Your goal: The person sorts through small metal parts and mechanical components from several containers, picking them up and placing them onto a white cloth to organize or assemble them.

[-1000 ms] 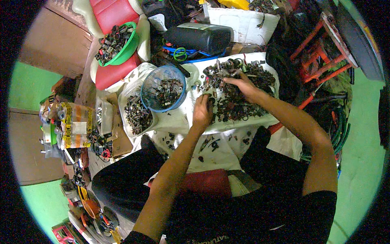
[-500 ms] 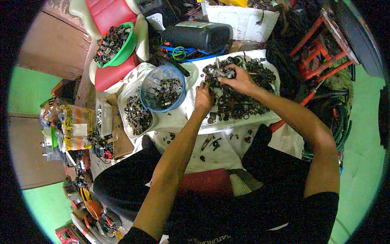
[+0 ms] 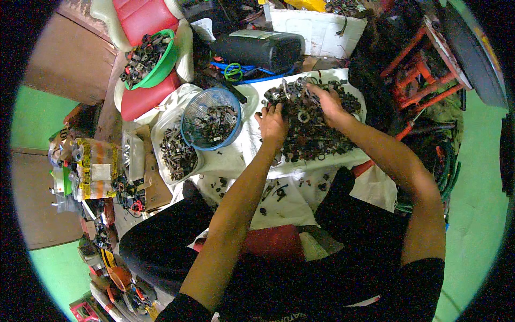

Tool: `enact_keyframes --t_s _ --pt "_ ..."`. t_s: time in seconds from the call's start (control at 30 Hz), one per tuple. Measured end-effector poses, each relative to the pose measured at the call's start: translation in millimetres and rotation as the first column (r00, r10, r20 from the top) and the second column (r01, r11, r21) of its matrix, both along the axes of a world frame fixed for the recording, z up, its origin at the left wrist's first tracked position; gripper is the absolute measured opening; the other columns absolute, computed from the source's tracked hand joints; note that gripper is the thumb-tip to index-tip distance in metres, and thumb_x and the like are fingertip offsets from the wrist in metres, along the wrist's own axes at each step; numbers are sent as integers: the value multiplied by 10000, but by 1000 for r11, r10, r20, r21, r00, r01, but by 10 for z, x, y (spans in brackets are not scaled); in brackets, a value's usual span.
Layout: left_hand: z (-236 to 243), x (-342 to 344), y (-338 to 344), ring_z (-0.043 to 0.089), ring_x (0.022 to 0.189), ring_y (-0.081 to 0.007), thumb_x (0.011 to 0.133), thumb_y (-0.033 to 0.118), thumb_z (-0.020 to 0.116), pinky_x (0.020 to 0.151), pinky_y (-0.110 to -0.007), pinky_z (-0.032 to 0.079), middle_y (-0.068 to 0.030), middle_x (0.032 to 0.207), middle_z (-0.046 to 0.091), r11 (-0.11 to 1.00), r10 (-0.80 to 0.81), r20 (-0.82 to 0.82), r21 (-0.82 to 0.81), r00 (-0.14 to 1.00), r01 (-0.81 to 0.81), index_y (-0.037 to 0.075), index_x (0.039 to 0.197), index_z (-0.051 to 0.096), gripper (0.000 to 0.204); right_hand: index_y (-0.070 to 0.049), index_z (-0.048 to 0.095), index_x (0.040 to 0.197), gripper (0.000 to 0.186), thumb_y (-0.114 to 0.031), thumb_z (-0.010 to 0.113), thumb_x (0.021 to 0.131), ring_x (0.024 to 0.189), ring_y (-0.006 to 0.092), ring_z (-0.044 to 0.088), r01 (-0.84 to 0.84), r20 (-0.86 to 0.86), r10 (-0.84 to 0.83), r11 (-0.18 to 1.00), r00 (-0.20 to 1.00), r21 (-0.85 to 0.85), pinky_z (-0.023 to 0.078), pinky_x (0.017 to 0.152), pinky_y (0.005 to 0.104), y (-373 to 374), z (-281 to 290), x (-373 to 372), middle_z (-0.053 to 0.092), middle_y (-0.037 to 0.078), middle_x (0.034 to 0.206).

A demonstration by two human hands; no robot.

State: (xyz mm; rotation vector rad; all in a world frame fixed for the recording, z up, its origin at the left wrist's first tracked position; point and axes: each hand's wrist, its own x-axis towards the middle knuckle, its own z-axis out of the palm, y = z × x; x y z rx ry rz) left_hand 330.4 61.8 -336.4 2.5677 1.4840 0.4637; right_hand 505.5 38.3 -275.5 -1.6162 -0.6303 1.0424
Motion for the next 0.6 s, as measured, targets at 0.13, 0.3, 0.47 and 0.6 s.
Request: enact_keyframes --t_s 0.13,0.3,0.47,0.6 --pt "203 204 -67 508 1061 -310 717 196 687 896 -468 352 -140 1108 582 987 43 170 -158 985 -16 64 1125 544 452 39 518 1189 622 -406 660 778 975 222 572 20 -59 -24 998 998 -67 418 908 341 7 -147 290 595 128 1119" --pt "-133 110 116 583 876 -308 749 134 622 784 -376 446 -158 968 621 914 236 694 -397 680 87 19 1012 599 288 38 531 1173 614 -409 657 771 1032 230 533 54 106 -52 998 993 -15 393 926 350 16 291 -79 588 139 1122" --pt "-20 402 158 593 752 -222 783 134 606 727 -343 465 -115 835 642 635 549 629 -742 551 214 13 1036 610 281 35 526 1162 615 -408 665 760 998 232 533 105 4 -105 994 994 -24 389 923 360 162 -178 215 593 134 1084" --pt "290 125 291 534 633 -121 785 132 662 595 -261 450 -57 789 632 819 331 687 -550 647 166 24 1034 625 274 20 553 1097 496 -366 644 798 872 202 586 -14 -11 14 1000 1000 20 455 830 335 100 229 32 622 113 963"
